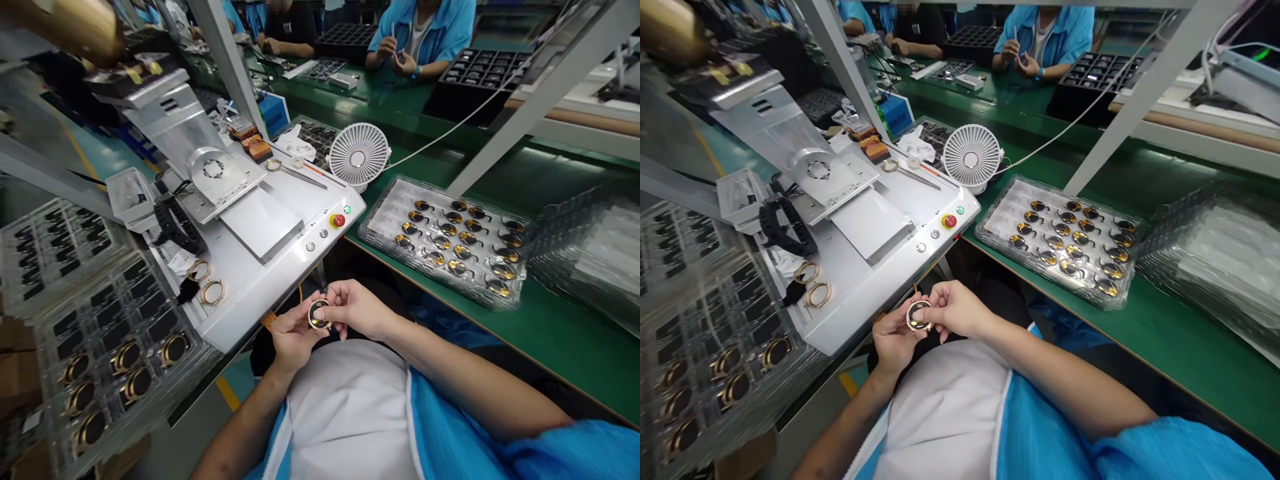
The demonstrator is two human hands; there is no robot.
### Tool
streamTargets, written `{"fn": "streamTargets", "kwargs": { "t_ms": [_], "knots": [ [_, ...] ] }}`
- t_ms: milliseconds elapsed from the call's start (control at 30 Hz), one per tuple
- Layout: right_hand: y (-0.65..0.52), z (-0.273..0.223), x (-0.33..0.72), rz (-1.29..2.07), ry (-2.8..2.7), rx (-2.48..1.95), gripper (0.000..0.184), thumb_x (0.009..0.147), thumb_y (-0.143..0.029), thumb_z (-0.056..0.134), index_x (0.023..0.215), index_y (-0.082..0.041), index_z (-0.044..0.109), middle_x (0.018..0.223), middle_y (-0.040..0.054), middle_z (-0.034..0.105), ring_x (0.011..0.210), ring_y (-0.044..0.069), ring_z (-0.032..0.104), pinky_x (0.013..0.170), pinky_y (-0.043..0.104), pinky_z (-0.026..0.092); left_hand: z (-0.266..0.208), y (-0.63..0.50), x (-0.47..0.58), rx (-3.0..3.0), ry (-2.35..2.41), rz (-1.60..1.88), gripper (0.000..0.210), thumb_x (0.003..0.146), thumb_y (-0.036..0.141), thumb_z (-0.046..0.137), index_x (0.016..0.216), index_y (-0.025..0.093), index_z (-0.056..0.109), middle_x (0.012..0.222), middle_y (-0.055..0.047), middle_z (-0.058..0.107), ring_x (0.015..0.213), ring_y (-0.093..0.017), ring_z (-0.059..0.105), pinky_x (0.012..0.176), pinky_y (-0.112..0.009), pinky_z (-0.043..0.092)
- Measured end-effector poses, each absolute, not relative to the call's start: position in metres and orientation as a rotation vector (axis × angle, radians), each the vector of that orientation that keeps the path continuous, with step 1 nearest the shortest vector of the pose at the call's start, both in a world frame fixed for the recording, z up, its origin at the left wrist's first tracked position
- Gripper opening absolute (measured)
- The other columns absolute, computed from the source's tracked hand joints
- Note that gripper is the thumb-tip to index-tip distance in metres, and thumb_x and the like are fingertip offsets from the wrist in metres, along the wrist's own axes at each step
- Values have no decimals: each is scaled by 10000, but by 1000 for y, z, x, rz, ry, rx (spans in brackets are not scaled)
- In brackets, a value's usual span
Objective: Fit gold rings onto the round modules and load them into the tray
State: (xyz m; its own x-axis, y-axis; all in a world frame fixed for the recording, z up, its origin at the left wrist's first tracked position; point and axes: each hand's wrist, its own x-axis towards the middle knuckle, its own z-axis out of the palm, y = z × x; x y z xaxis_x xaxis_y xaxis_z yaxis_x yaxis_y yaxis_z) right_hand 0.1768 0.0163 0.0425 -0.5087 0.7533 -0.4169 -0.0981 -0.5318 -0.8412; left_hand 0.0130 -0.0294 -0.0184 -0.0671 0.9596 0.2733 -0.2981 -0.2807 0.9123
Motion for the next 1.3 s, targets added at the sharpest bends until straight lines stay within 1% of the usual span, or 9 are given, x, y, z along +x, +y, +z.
{"fn": "streamTargets", "kwargs": {
  "t_ms": [233,400,533,700,800,867,967,1100,1300],
  "knots": [
    [19,33,166,2150,-1024,-937,594,588,-546,965,632,-178,501,506,-1,638,374,101,546,314,179,475,-11,-34,11,1149,873,1593,551,673,157,938,1172,330,782,1199,-76,782,1105,-299,763,978,-420,641],
    [33,39,147,2119,-1094,-1005,596,533,-521,989,644,-177,515,467,-36,595,370,91,523,333,196,510,-12,-35,2,958,1018,1622,467,742,241,906,1189,287,781,1236,-97,775,1104,-291,766,976,-411,636],
    [73,49,142,2065,-1371,-1087,572,489,-462,1019,724,-167,590,549,9,663,456,130,595,325,196,506,-3,-31,-7,749,978,1673,418,782,322,885,1182,277,775,1227,-89,787,1155,-269,745,1027,-386,596],
    [135,62,144,1725,-1126,-1276,520,672,-498,950,730,-206,524,503,6,629,360,110,514,295,199,453,12,-32,-18,620,904,1575,343,846,344,823,1174,276,748,1253,-78,749,1108,-308,758,963,-478,622],
    [155,67,141,1681,-1082,-1286,458,762,-455,898,729,-209,512,486,9,613,340,107,492,301,205,447,13,-32,-20,708,933,1565,465,760,296,894,1198,267,743,1186,-81,753,943,-245,789,791,-346,652],
    [158,71,139,1648,-1078,-1265,429,778,-420,881,716,-205,516,474,-14,590,333,88,461,312,199,447,12,-30,-20,806,971,1604,578,684,244,941,1225,255,737,1144,-88,772,876,-201,783,750,-290,638],
    [143,75,142,1598,-1077,-1207,432,739,-430,894,705,-202,529,474,-41,577,337,69,437,326,184,428,14,-26,-18,998,1074,1668,691,646,154,945,1289,247,707,1144,-106,794,953,-217,783,817,-301,639],
    [97,78,154,1700,-1223,-1052,457,661,-492,918,714,-193,576,492,-27,611,341,88,473,339,193,406,19,-23,-13,1325,1253,1678,792,695,105,895,1422,229,608,1228,-136,776,1085,-257,764,931,-352,632],
    [42,75,162,1894,-1350,-1057,452,693,-540,875,708,-185,596,522,-7,643,355,99,507,350,197,399,22,-23,-2,1579,1333,1635,834,766,78,828,1514,270,512,1293,-104,755,1123,-242,754,965,-335,625]
  ]
}}
